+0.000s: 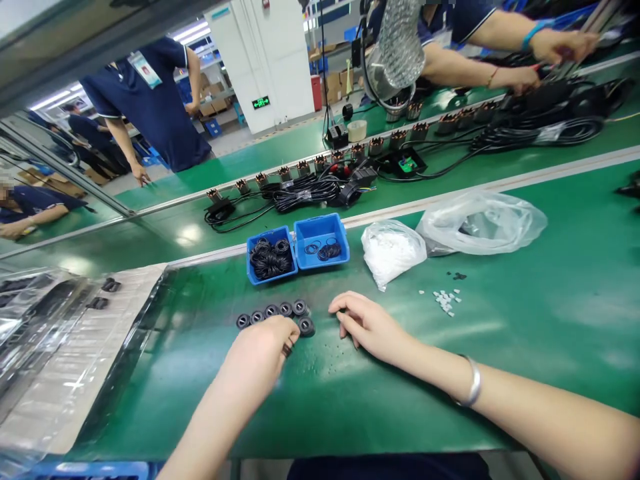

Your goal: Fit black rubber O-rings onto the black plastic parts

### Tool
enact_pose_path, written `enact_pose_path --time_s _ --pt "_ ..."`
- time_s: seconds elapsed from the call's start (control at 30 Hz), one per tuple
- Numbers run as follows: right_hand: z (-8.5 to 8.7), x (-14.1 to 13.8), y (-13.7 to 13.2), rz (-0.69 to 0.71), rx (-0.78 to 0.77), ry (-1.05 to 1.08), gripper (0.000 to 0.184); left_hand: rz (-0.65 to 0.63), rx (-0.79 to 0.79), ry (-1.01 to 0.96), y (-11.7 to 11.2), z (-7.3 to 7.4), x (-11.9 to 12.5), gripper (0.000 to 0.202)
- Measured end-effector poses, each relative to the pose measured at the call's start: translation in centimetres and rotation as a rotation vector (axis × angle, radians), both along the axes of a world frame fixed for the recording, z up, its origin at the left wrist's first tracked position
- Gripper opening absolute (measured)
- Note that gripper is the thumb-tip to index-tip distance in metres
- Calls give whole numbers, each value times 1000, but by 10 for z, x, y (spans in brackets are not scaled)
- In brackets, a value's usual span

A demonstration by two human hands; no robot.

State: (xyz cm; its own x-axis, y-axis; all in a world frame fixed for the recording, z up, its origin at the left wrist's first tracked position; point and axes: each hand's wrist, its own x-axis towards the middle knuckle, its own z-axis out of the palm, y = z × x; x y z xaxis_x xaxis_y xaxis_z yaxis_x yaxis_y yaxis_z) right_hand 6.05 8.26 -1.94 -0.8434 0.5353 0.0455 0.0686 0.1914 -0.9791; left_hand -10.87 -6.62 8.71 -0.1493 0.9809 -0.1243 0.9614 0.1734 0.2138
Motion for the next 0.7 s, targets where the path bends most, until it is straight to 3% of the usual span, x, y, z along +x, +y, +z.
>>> enact_pose_path --time_s 0.07,0.17,0.27,0.37,0.5,0.7 --pt "-4 -5 4 0 -16 12 18 -8 -85 67 31 14 -4 22" --pt "-6 -4 7 13 -50 17 18 -49 -86 103 88 24 -9 21" --pt "-6 0 8 45 -41 33 16 -49 -102 150 144 24 -13 17" --pt "-6 3 11 80 -23 39 16 -52 -179 193 183 20 -17 17" --pt "-3 5 15 135 24 31 16 -87 -285 224 203 16 -21 27" --pt "4 8 17 173 38 31 20 -122 -302 232 206 12 -22 27"
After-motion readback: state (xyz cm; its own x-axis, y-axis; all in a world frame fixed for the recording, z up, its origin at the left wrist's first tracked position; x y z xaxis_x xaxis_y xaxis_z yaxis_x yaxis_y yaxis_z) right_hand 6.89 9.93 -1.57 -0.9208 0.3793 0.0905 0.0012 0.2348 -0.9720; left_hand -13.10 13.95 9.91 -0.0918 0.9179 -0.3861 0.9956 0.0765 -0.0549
